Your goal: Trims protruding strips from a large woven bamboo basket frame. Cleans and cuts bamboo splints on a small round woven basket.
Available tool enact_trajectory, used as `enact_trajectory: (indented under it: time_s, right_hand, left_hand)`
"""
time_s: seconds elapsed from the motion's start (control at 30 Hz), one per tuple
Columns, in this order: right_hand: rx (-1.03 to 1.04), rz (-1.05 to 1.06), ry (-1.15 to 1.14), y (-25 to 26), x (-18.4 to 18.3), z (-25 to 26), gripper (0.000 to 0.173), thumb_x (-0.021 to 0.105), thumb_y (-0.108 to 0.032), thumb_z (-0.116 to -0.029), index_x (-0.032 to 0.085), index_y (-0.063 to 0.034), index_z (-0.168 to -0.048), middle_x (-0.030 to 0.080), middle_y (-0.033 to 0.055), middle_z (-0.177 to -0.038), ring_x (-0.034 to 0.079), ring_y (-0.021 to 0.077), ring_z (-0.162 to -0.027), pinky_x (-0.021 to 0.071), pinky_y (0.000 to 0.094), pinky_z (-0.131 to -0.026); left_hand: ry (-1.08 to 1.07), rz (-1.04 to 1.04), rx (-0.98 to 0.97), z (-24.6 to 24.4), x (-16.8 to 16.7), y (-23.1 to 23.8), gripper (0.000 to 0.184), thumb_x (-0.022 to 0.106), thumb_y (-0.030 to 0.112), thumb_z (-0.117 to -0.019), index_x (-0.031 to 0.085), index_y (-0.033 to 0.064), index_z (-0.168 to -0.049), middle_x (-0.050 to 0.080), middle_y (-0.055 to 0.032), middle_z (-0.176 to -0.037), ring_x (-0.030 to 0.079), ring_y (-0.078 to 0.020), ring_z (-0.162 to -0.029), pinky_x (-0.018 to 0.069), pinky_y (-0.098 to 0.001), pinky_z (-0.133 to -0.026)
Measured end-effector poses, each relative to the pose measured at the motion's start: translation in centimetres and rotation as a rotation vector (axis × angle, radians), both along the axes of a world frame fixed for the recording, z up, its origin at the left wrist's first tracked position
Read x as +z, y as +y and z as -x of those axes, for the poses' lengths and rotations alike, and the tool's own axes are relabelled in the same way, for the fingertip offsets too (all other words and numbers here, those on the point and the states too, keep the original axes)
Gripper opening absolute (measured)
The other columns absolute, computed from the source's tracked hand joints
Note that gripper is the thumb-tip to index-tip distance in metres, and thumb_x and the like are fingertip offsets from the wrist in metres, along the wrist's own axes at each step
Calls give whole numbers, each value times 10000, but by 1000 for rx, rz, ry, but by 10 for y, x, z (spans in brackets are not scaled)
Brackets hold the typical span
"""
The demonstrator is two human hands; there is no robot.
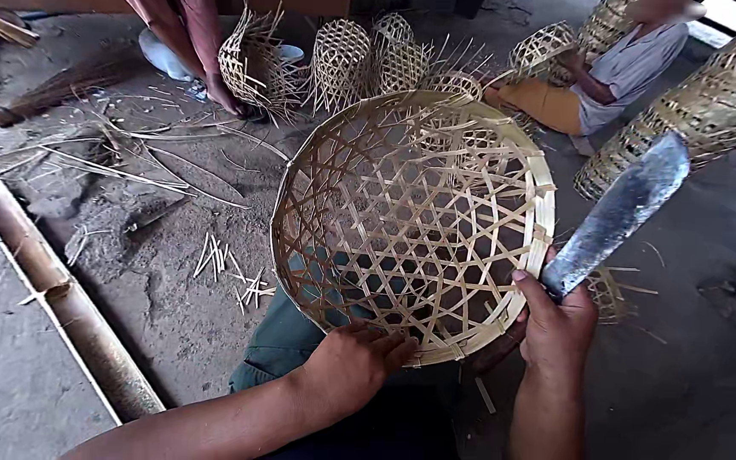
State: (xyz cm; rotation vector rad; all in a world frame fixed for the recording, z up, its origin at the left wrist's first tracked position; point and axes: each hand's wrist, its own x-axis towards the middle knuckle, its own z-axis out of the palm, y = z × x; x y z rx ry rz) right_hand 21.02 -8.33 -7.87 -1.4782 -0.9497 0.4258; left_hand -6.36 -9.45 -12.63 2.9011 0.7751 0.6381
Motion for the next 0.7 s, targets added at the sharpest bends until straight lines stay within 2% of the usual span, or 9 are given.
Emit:
enact_trajectory:
  time_s: [0.1, 0.17, 0.23, 0.3, 0.37, 0.43, 0.57, 0.63, 0.7]
  right_hand:
    - [18, -11, -32, 2, -2, 9, 537, 728, -113, -890, 555, -25, -1391, 689, -2, -965, 560, -2, -552, 448, 147, -434]
    - [48, -13, -53, 3, -2, 8, 556, 737, -154, -905, 551, -41, -1417, 695, -8, -991, 561, -5, -562, 451, 147, -445]
    - [92, -43, 1, 5, 0, 3, 489, 718, -183, -951, 572, -63, -1402, 695, -13, -953, 550, 4, -530, 450, 147, -425]
    - [146, -75, 106, 4, 2, -5, 333, 565, -241, -1051, 590, -95, -1349, 671, -40, -874, 504, 2, -461, 444, 146, -392]
    - [184, -59, 225, 1, -5, -21, 429, 320, -354, -1125, 578, -110, -1366, 715, -12, -975, 466, 10, -420, 429, 158, -380]
    - [132, -2, 310, -3, -19, -37, 516, 193, -387, -1131, 552, -92, -1356, 732, 10, -926, 466, 25, -397, 420, 170, -368]
    - [5, 382, 300, -19, -59, -56, 540, 207, -440, -1126, 562, -107, -1359, 555, -62, -613, 492, 48, -421, 455, 213, -402]
    - [2, 585, 355, -28, -82, -61, 466, 280, -416, -1127, 572, -109, -1320, 539, -34, -623, 505, 64, -454, 467, 224, -434]
    - [35, 682, 514, -35, -104, -67, 329, 369, -342, -1120, 569, -82, -1146, 546, -12, -647, 502, 65, -462, 466, 212, -436]
  left_hand:
    - [17, 25, -32, 1, -4, 0, 384, 530, 10, -971, 728, 171, -1257, 759, -21, -1177, 757, -206, -829, 604, -345, -680]
    - [5, 34, -38, 1, -5, -1, 366, 525, 15, -979, 724, 152, -1254, 756, -37, -1180, 760, -212, -851, 609, -349, -688]
    - [-10, 28, -24, 3, -5, -2, 357, 505, 30, -1005, 705, 148, -1277, 746, -42, -1206, 759, -209, -936, 618, -349, -759]
    - [-15, 33, 24, 6, -4, -3, 361, 495, 39, -1017, 695, 159, -1293, 736, -39, -1231, 737, -210, -1058, 602, -380, -896]
    - [-26, 38, 109, 9, 1, -5, 339, 503, 40, -1015, 709, 143, -1264, 742, -56, -1211, 723, -237, -1112, 572, -447, -986]
    - [-34, 36, 182, 13, 8, -5, 328, 503, 45, -1013, 720, 136, -1241, 756, -54, -1179, 729, -248, -1101, 563, -468, -1001]
    - [-54, 36, 210, 12, 6, -6, 314, 510, 63, -1003, 744, 151, -1192, 772, -24, -1136, 751, -222, -1035, 615, -379, -858]
    - [-62, 40, 204, 10, 5, -6, 316, 512, 49, -997, 743, 144, -1191, 770, -22, -1140, 752, -216, -1030, 621, -362, -826]
    - [-78, 39, 202, 9, 5, -4, 311, 510, 48, -1000, 743, 134, -1188, 771, -24, -1131, 754, -211, -1018, 623, -354, -801]
